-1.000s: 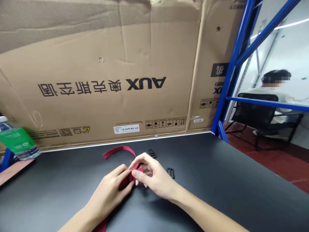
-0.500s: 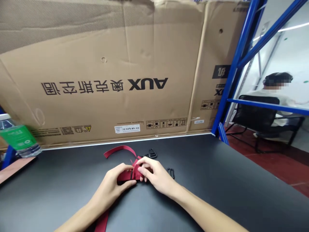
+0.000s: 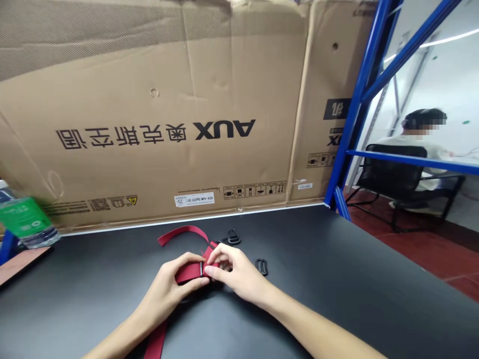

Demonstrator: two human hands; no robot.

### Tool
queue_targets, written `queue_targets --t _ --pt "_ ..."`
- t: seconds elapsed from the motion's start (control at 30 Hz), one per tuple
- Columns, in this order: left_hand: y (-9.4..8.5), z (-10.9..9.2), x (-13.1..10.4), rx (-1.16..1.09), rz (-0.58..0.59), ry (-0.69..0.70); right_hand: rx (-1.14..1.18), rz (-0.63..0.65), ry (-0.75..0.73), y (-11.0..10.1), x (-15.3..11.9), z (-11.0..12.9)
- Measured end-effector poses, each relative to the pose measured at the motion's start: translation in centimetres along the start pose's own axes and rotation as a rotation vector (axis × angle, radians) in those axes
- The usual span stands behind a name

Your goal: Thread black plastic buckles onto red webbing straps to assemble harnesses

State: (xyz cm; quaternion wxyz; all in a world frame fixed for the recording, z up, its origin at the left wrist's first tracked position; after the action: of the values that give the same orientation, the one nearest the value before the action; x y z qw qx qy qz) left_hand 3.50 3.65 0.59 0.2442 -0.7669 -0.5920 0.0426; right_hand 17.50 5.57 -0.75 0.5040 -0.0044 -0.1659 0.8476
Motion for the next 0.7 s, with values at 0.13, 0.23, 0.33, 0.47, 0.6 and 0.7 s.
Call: queue_targets --t 0.13,0.23,0.33,0.47,0.6,0.7 --pt "-0.1 -0.2 0.0 -0.002 -0.020 0.059 -0.011 -0.002 0.014 -0.1 0.0 -0.1" --pt "-0.2 -0.4 0.0 -0.001 -0.025 0.118 -0.039 -0.007 -0.018 -0.1 -0.1 0.1" --pt "-0.2 -0.6 0.0 -0.013 -0.006 0.189 -0.060 -0.017 -0.052 -0.1 -0.2 0.2" --pt "-0.1 -0.9 -0.1 -0.026 0.005 0.271 0.001 -0.010 -0.048 0.3 0.0 -0.2" --pt "0.1 -1.3 -0.2 -0.047 -0.004 0.307 0.208 0.000 0.001 0.9 0.1 -1.0" --pt "-0.1 -1.6 -0.2 -0.040 -0.037 0.320 0.293 -0.004 0.031 1.1 0.2 -1.2"
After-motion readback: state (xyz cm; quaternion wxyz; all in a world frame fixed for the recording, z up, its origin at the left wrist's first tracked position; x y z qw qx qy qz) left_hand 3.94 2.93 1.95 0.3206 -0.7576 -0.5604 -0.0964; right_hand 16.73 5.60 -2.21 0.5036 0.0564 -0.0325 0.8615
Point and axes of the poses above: each hand's wrist, its own x-axis towards the middle knuckle, its own y-axis out of the palm, z = x × y, the point moved 6 cm from there along x, towards the middle knuckle, and after that the axes turned 9 degrees about -x, right-handed, at the moved point
